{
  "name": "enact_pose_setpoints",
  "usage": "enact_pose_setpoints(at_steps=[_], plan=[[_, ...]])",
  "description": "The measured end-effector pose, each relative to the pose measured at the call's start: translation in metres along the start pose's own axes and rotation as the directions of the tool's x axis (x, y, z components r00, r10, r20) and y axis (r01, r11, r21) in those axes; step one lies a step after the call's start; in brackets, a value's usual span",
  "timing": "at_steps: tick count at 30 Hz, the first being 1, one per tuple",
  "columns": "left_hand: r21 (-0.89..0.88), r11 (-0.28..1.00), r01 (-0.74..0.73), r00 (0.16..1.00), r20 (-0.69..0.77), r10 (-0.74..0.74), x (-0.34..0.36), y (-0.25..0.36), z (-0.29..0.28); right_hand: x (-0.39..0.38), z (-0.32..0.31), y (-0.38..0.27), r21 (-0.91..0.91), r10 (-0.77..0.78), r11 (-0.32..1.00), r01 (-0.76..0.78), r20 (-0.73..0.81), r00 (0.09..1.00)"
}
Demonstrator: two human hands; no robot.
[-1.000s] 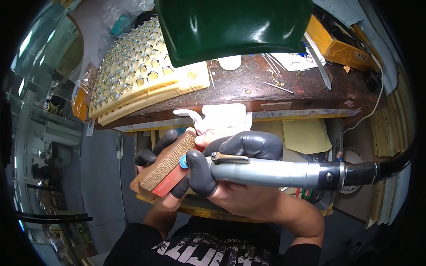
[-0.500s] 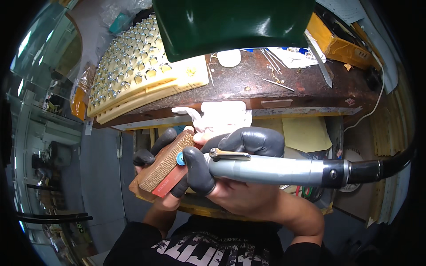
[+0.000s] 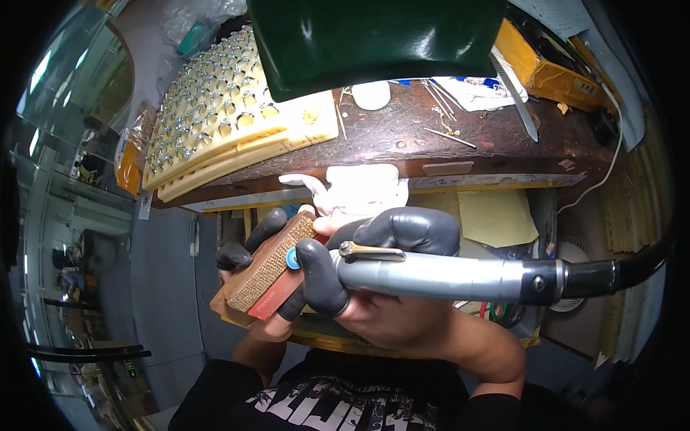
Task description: Polishing a blue gemstone set in a piece of jewelry using a rotary tool.
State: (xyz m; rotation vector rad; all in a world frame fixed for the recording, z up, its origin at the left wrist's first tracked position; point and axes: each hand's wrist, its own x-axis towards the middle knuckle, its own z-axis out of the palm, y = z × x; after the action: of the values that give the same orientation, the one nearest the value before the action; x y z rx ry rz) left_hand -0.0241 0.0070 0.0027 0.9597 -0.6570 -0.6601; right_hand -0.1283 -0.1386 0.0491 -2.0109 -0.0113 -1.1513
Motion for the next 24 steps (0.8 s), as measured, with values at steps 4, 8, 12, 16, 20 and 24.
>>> enact_pose_setpoints(at_steps=[4,8,12,16,20,24], plan=[[0.032,0.996,-0.085,0.994,0.068,0.083,0.0002,-0.0026,-0.0019,-0.0017,0.0037,0.0018,0.042,0.002,0.999,0.0,-0.045,0.999],[0.069,0.996,-0.059,0.997,0.051,0.055,0.0005,-0.0025,-0.0025,0.0024,0.0001,-0.0014,-0.039,-0.008,0.999,0.008,0.006,1.0],[0.087,0.991,-0.101,0.992,0.086,0.093,0.0008,-0.0037,-0.0041,0.0017,-0.0013,0.0016,0.014,-0.023,1.0,0.023,0.008,1.0],[0.104,0.983,-0.154,0.981,0.139,0.139,0.0019,-0.0074,-0.007,-0.0033,0.0006,0.0011,0.022,0.003,1.0,-0.003,-0.02,1.0],[0.121,0.971,-0.207,0.965,0.186,0.183,0.0026,-0.0092,-0.0109,-0.0009,-0.0019,0.0011,-0.024,-0.022,0.999,0.023,0.044,0.999],[0.041,0.989,-0.141,0.982,0.133,0.134,0.0002,-0.0081,-0.0055,-0.0008,-0.0019,-0.0017,0.007,0.016,1.0,-0.016,0.032,0.999]])
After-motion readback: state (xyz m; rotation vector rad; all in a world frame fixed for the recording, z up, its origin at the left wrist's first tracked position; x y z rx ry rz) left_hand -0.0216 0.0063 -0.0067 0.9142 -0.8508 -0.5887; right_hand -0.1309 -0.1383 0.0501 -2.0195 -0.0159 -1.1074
